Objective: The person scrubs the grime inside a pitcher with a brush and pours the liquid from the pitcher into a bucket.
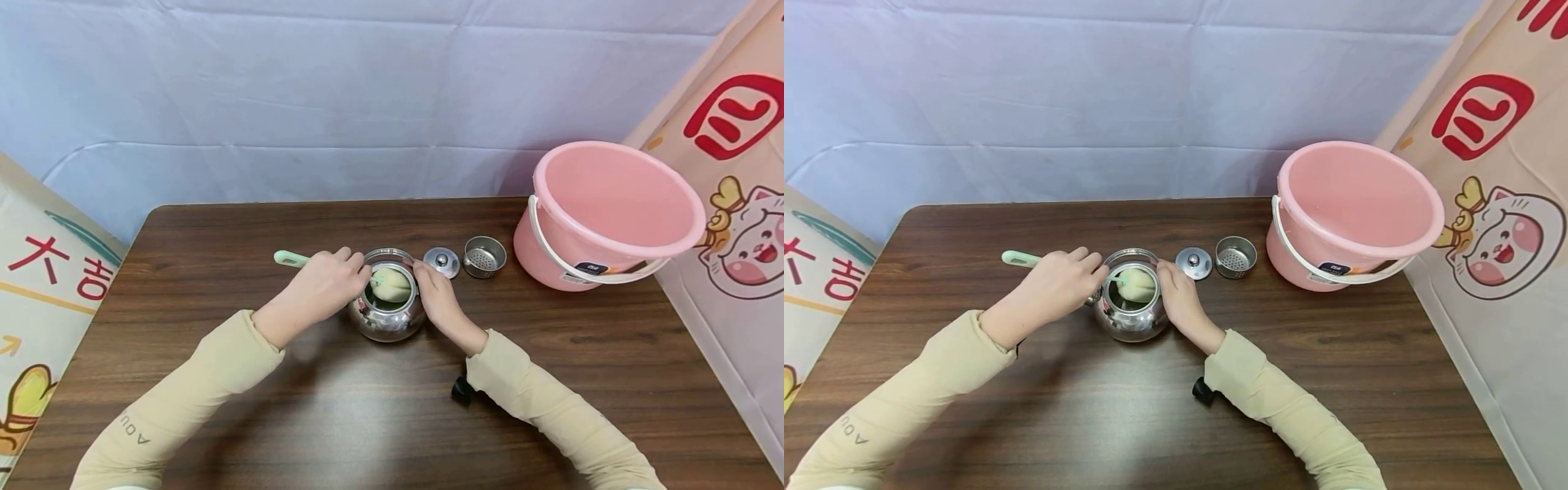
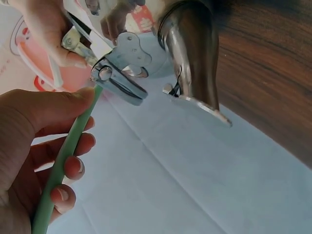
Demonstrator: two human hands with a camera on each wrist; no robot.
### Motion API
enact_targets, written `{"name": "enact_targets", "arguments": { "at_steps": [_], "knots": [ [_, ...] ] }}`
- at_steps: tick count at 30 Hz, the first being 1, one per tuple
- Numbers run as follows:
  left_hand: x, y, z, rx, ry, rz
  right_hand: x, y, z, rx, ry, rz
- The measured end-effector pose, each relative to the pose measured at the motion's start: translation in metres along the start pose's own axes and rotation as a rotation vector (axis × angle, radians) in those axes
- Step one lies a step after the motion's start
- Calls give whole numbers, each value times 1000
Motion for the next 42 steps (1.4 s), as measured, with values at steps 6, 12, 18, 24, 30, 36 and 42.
{"name": "enact_targets", "arguments": {
  "at_steps": [6,12,18,24,30,36,42],
  "knots": [
    [2,0,-3,26,-37,28,0,2,1,6,-9,-6],
    [6,0,-5,44,-41,43,0,2,2,11,3,-23],
    [8,0,-6,54,-48,73,0,1,2,10,-2,-9],
    [10,-1,-9,50,-71,94,-1,-1,2,15,0,-12],
    [13,-1,-12,33,-96,103,-1,-1,2,14,4,-21],
    [15,-2,-16,2,-126,104,-1,-1,2,10,11,-21],
    [16,-3,-19,-18,-165,99,-1,-1,2,9,11,-1]
  ]
}}
Point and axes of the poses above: each hand's wrist, its own x-axis towards the middle knuckle, its own z-axis out of the palm, y = z × x, the point moved 2 cm from there along x, towards the middle knuckle, and after that the axes turned 10 degrees about y, right-handed, at the moved point
